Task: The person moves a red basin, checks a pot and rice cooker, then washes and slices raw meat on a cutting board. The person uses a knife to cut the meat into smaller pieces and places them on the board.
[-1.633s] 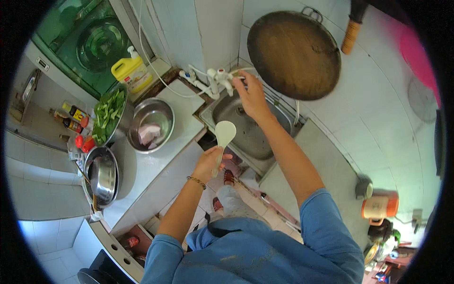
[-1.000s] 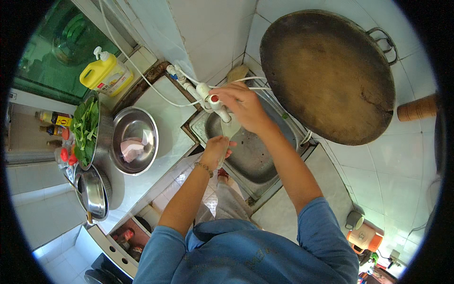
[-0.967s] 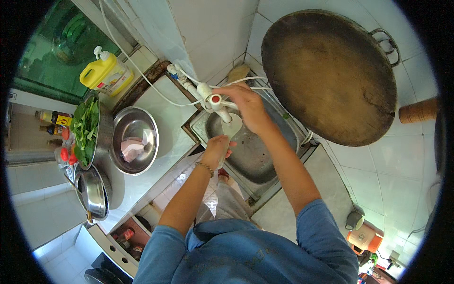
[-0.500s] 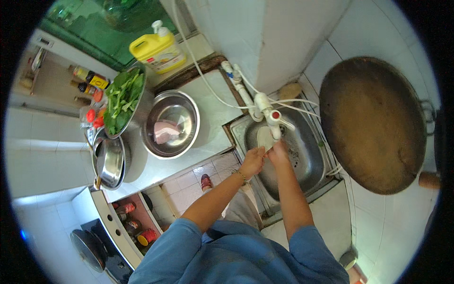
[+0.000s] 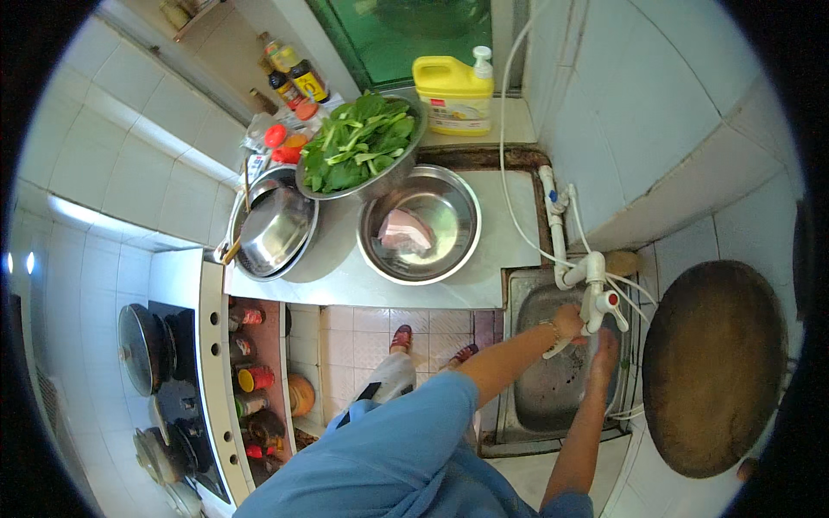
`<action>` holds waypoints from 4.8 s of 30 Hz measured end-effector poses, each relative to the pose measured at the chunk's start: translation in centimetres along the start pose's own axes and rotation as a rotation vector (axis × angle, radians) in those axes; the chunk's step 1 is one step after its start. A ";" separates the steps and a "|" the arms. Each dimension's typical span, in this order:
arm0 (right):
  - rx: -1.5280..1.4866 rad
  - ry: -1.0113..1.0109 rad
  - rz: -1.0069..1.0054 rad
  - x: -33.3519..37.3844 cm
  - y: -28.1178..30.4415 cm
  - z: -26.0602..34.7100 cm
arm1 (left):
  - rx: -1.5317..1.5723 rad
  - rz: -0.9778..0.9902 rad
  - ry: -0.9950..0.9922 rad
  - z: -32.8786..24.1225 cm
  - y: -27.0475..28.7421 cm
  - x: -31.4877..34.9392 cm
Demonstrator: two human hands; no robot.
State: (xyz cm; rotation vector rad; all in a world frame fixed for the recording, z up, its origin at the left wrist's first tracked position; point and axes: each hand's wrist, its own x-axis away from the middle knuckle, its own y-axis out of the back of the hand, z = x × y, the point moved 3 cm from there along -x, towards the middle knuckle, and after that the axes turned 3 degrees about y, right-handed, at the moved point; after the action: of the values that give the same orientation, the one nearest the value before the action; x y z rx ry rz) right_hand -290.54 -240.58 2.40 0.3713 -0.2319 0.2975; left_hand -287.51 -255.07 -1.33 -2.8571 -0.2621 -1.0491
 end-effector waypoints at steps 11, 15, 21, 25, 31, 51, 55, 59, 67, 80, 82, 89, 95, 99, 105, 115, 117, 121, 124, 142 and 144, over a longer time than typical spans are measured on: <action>0.034 0.378 0.057 10.1 -2.0 22.3 | -1.326 -0.029 -0.438 -5.7 3.1 10.8; 0.077 0.531 -0.060 14.1 -5.1 22.0 | -1.451 -0.128 -0.618 -5.1 7.0 13.8; 0.136 0.397 -0.080 15.4 -4.9 17.5 | -1.347 -0.402 -0.710 -3.3 18.7 22.1; 0.103 0.350 -0.222 16.7 -3.0 15.3 | -1.257 -0.651 -0.519 -0.6 31.9 33.5; 0.114 0.314 -0.253 19.3 -6.9 15.7 | -1.505 -1.119 -0.264 0.8 49.5 44.3; 0.498 0.228 -0.446 29.4 -10.9 20.2 | -1.260 -0.738 -0.565 3.8 64.0 36.3; 0.786 0.087 -0.279 29.5 -8.4 18.9 | -1.192 -0.850 -0.468 1.8 61.8 37.9; 0.527 0.076 -0.363 30.0 -3.1 17.1 | -0.833 -0.800 -0.915 -0.5 53.7 38.4; 0.095 0.201 -0.578 32.1 7.7 13.6 | -0.355 0.040 -0.749 -1.7 23.6 29.8; 0.159 0.379 -0.900 24.0 18.9 18.7 | 0.445 0.499 0.029 -9.5 -4.9 15.1; 0.225 0.402 -0.961 22.6 19.7 19.6 | 0.525 0.511 0.062 -10.0 -7.0 12.1; 0.385 0.388 -1.043 19.3 21.6 21.2 | 1.005 0.688 0.169 -9.8 -11.3 4.6; 0.487 0.293 -1.020 20.3 22.0 23.7 | 0.918 0.611 0.160 -7.4 -9.3 7.5; 0.296 0.228 -0.741 19.8 23.7 26.9 | 0.895 0.777 0.163 -7.4 -6.5 13.9; 0.040 0.164 -0.601 19.9 23.2 30.2 | 0.924 0.848 0.170 -7.8 -5.1 20.3; 0.005 0.256 -0.698 38.2 16.7 30.6 | 0.636 0.880 0.111 -7.3 -4.9 23.0; -0.093 0.170 -0.590 41.5 15.7 28.6 | 0.451 0.822 0.131 -5.9 -3.7 23.4; -0.510 0.101 -0.586 42.9 12.8 22.0 | 0.158 0.668 0.220 -3.1 -2.0 22.6; -0.730 -0.039 -0.598 42.8 11.9 17.7 | 0.100 0.639 0.309 -0.6 -0.8 21.9; -1.391 -0.315 -0.821 23.5 0.4 5.9 | 0.992 0.512 0.158 -0.3 5.4 19.2; -1.472 -0.326 -0.867 20.5 -2.3 5.0 | 0.938 0.515 0.324 -0.2 4.5 17.7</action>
State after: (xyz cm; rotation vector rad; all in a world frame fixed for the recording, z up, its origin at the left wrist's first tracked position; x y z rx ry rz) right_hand -271.51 -239.60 11.87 -0.9527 -0.5131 -0.8067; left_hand -273.56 -257.22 10.20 -1.7549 0.0226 -0.9137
